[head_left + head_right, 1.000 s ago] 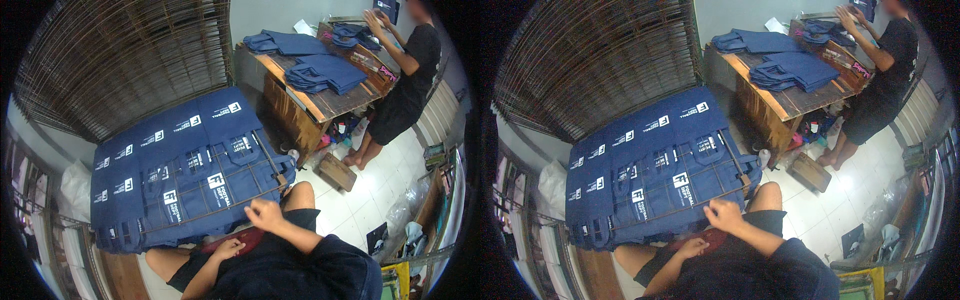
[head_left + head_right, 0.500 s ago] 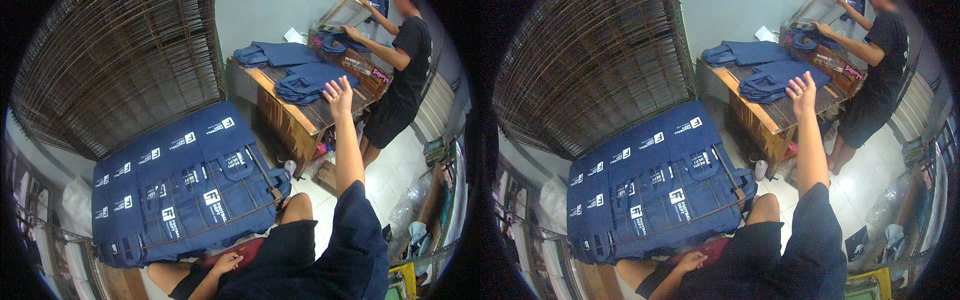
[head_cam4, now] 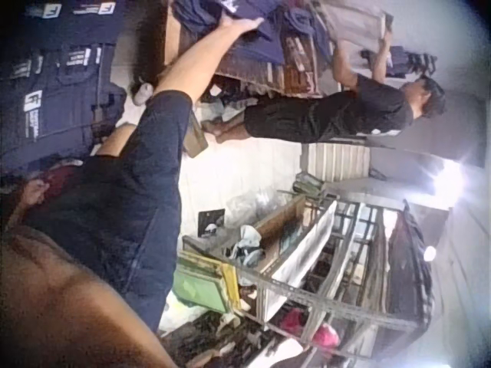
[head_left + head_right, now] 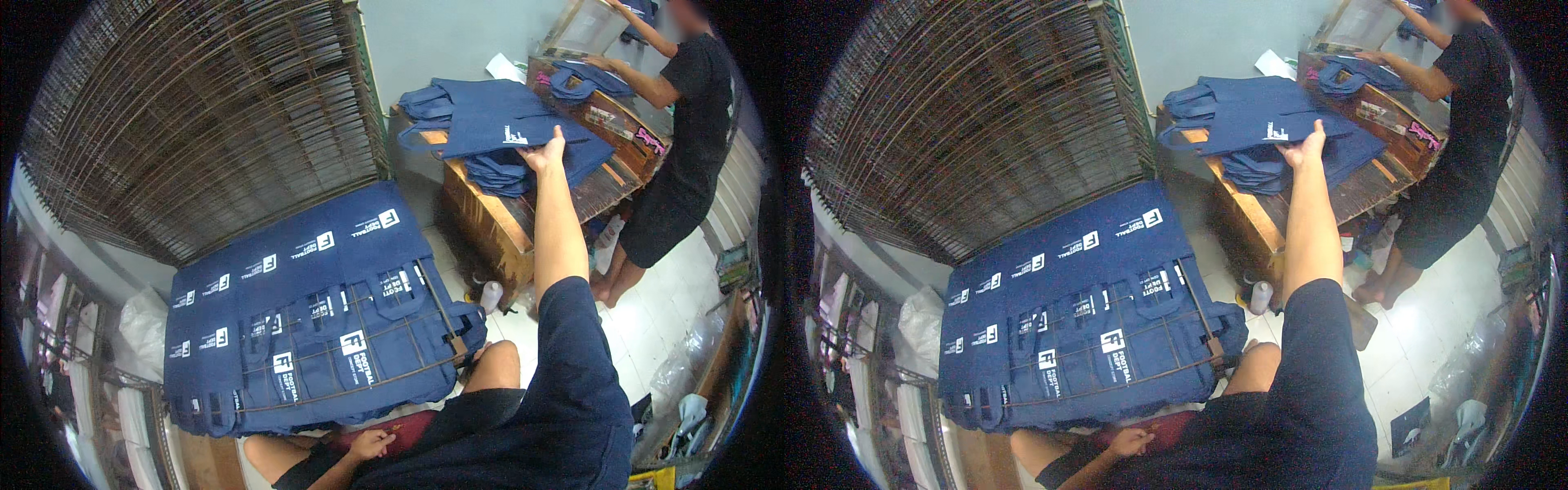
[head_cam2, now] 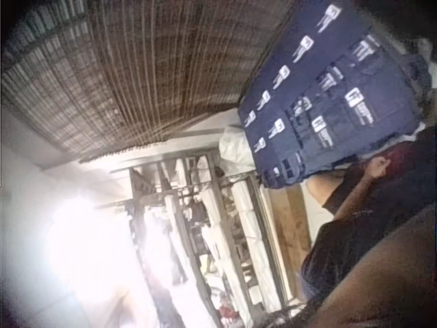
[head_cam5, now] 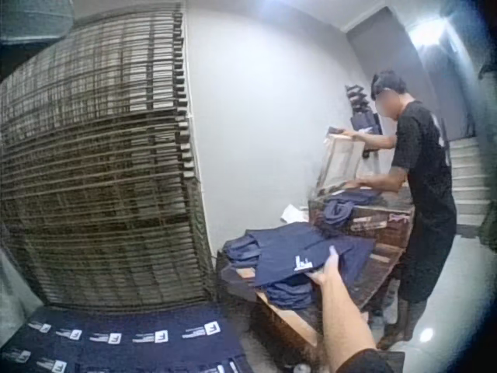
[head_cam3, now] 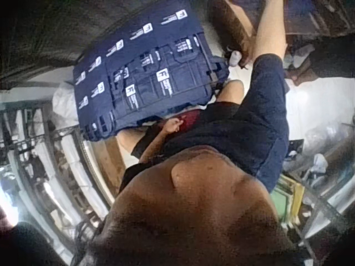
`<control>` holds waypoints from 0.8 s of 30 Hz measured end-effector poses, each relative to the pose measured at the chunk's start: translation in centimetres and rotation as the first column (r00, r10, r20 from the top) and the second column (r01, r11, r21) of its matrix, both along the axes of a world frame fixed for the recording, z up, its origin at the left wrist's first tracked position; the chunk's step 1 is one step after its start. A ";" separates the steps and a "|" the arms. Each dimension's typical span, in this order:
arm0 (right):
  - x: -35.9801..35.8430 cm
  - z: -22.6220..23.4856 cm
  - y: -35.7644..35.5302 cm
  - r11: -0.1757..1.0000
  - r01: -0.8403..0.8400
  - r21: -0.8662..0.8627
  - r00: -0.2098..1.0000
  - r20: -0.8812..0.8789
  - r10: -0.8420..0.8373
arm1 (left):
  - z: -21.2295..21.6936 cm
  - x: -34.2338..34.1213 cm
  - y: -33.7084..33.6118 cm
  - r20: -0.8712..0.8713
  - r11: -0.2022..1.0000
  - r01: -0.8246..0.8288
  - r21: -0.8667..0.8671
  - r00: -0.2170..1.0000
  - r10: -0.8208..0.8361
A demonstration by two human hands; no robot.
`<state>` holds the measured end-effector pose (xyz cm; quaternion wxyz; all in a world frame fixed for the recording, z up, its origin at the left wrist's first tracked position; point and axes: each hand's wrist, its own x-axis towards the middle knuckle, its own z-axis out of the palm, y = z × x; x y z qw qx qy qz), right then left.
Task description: The person repeatedly picks up blue tote bags from a wooden table and places them into a wire mesh cart. The person handles the bags one at a time, stacking them neatly inside the cart. A coworker is visible in the background also handling similar bags.
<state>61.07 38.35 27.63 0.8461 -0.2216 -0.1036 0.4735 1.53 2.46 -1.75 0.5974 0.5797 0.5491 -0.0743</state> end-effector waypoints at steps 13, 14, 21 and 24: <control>-5.3 10.3 -3.1 0.910 0.408 -0.072 0.547 0.817 -0.181 | 0.4 1.0 -2.8 0.121 0.877 -0.065 0.476 0.993 0.009; -3.8 12.7 -4.5 0.961 0.251 -0.116 0.497 0.868 -0.025 | 3.2 2.2 -1.9 0.221 0.867 -0.143 0.478 0.975 0.039; -22.9 19.5 -17.1 0.966 -0.148 -0.212 0.157 0.959 0.235 | 15.7 5.2 5.4 0.678 0.462 -0.614 0.640 0.734 0.036; -30.8 19.1 -21.1 0.858 -0.232 -0.458 0.037 0.877 0.478 | 16.6 3.8 8.6 0.797 0.533 -0.694 0.485 0.601 0.057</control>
